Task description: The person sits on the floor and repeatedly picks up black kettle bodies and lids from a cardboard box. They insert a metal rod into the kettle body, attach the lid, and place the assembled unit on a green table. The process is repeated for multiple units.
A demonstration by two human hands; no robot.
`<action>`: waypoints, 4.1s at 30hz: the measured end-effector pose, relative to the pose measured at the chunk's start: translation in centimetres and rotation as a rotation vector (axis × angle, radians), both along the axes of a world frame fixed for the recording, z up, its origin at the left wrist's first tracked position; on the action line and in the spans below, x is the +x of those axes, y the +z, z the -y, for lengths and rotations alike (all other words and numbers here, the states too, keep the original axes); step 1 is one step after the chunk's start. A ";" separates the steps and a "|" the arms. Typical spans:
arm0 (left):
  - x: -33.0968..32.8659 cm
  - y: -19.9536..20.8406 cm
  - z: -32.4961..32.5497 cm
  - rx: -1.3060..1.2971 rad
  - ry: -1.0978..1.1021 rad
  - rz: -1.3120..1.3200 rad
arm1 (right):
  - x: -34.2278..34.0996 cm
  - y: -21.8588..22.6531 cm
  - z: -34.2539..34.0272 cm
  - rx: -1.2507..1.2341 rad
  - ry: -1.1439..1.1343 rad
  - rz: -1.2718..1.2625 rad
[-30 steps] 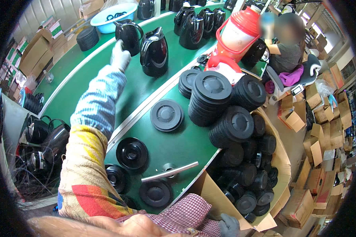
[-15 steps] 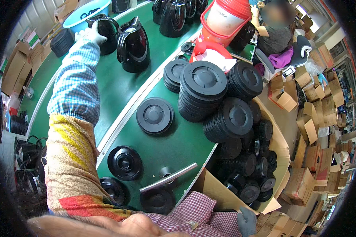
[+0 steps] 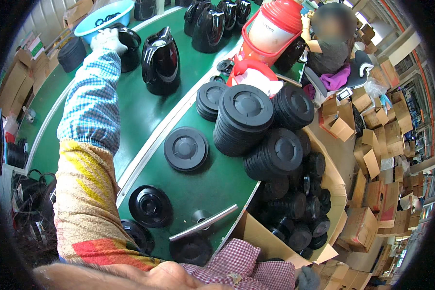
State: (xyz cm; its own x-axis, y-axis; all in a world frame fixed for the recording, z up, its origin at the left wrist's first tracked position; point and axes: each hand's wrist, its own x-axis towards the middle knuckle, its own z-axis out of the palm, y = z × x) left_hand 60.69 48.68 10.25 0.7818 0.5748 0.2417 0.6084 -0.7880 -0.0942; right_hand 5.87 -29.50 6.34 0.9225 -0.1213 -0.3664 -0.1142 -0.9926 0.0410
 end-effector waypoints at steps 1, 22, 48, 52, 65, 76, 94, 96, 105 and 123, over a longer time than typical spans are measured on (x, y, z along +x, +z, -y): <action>-0.8 0.9 -0.3 0.034 0.060 -0.026 | 0.7 -0.7 0.8 0.203 -0.284 -0.090; -32.2 7.7 11.6 -1.224 -0.832 0.975 | 18.8 -1.9 -25.4 1.044 0.272 0.193; -68.2 -3.7 47.3 -1.074 -1.365 -0.276 | -9.4 -7.8 0.7 1.382 -0.420 0.560; -68.7 -9.5 44.3 -1.203 -1.517 -0.370 | -8.3 -9.6 1.6 1.485 -0.289 0.565; -61.3 -7.5 49.2 -1.040 -1.273 -0.787 | -10.7 0.2 5.5 1.347 -0.408 0.557; -55.8 0.7 50.5 -0.918 -1.441 -0.202 | -2.6 5.1 2.7 0.872 0.161 -0.014; -46.2 1.3 55.0 -0.798 -1.779 -0.642 | 0.2 3.3 2.4 0.862 0.464 -0.123; -46.5 2.7 55.6 -0.779 -1.761 -0.667 | 1.3 1.9 4.2 0.934 0.589 -0.170; -49.8 4.0 56.1 -0.641 -1.596 -0.701 | 4.2 1.7 4.9 0.910 0.735 -0.396; -47.7 -1.6 58.3 -0.935 -1.608 -0.539 | 0.3 -1.7 4.6 1.032 0.622 0.007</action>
